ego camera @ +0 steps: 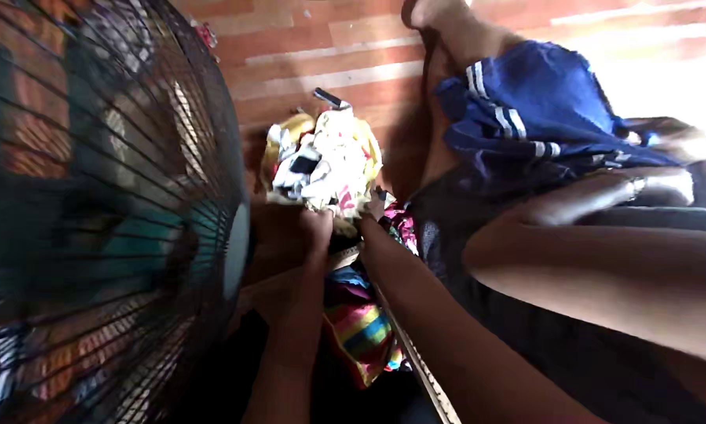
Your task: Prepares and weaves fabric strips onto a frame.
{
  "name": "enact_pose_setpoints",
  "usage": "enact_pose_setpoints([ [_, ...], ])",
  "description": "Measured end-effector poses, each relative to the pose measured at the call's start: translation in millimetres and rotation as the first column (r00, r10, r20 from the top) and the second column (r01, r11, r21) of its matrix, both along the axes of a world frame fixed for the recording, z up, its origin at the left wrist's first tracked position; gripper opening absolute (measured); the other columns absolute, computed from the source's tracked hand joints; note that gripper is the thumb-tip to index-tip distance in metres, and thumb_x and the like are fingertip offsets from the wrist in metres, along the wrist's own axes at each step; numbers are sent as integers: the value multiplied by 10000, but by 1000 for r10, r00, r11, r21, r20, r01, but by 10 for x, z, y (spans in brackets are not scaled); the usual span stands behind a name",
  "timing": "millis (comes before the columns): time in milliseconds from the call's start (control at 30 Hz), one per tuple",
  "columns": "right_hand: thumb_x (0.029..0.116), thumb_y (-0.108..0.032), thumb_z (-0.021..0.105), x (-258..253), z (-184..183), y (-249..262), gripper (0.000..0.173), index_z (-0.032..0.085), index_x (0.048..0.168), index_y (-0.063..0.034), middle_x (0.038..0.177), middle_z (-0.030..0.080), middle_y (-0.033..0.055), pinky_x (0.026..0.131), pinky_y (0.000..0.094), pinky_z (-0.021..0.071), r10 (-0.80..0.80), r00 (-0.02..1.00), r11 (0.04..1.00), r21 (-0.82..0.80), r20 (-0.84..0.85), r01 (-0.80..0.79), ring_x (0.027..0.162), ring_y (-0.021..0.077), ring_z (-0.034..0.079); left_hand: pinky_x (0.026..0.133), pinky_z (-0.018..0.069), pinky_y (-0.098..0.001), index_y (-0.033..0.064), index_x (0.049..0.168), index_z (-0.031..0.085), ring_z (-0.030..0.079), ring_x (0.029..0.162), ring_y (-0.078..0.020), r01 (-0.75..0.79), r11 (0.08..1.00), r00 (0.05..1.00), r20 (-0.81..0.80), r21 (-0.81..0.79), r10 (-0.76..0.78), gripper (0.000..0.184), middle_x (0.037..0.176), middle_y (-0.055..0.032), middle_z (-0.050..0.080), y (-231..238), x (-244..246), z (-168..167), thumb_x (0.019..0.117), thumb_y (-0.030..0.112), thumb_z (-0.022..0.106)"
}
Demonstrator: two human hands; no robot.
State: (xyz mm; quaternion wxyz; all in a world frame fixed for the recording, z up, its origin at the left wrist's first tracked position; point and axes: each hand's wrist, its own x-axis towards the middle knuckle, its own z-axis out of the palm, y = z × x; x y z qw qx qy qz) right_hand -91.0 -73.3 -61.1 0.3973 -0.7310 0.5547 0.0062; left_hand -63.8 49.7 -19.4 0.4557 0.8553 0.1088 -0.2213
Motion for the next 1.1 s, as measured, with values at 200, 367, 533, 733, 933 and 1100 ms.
enact_pose_setpoints([
  [200, 1094, -496, 331, 147, -1, -49, 605, 609, 1368, -34, 1284, 657, 260, 970, 624, 492, -147, 985, 989, -31, -90, 145, 1183, 433, 637, 1143, 389, -543, -32, 1405, 562, 516, 1365, -387, 648, 723, 757, -307, 239, -577, 456, 1422, -253, 569, 409, -115, -71, 1045, 249, 561],
  [367, 1128, -331, 292, 64, 34, 9, 477, 439, 1533, -125, 1309, 637, 278, 945, 634, 508, 118, 955, 985, -93, -272, -148, 1200, 479, 622, 1155, 374, -558, -28, 1421, 549, 471, 1405, -387, 670, 680, 743, -279, 299, -609, 504, 1472, -249, 524, 458, -171, 37, 1021, 277, 576],
  [533, 1128, -336, 321, -97, -140, -33, 525, 478, 1492, 8, 1436, 557, 277, 1106, 595, 409, 153, 975, 985, -49, -160, -163, 1343, 430, 532, 1106, 424, -580, -4, 1352, 622, 540, 1347, -391, 706, 652, 708, -255, 278, -658, 489, 1416, -234, 586, 514, -393, 416, 1041, 365, 552],
  [733, 1130, -274, 344, -397, -282, 111, 505, 404, 1491, 73, 1482, 486, 284, 1144, 458, 402, 227, 974, 974, -3, 10, -227, 1372, 362, 498, 1118, 406, -596, -10, 1396, 581, 501, 1383, -391, 640, 750, 757, -303, 164, -580, 533, 1466, -233, 543, 877, -520, 305, 1033, 380, 556],
  [933, 1088, -245, 469, -562, 670, 686, 451, 499, 1457, 13, 1448, 545, 258, 1118, 531, 420, 110, 973, 994, 3, -202, -111, 1351, 380, 531, 1185, 332, -504, -104, 1404, 534, 474, 1404, -403, 650, 760, 745, -198, 0, -637, 456, 1460, -291, 527, 1204, -679, 825, 1074, 211, 519],
  [1100, 1101, -214, 398, -677, 1009, 794, 433, 512, 1431, 42, 1422, 555, 282, 1110, 561, 418, 164, 968, 983, -51, -193, -176, 1337, 407, 536, 1172, 335, -500, -132, 1348, 560, 478, 1383, -420, 704, 708, 700, -112, -64, -706, 441, 1425, -321, 535, 1461, -678, 1490, 1056, 197, 541],
])
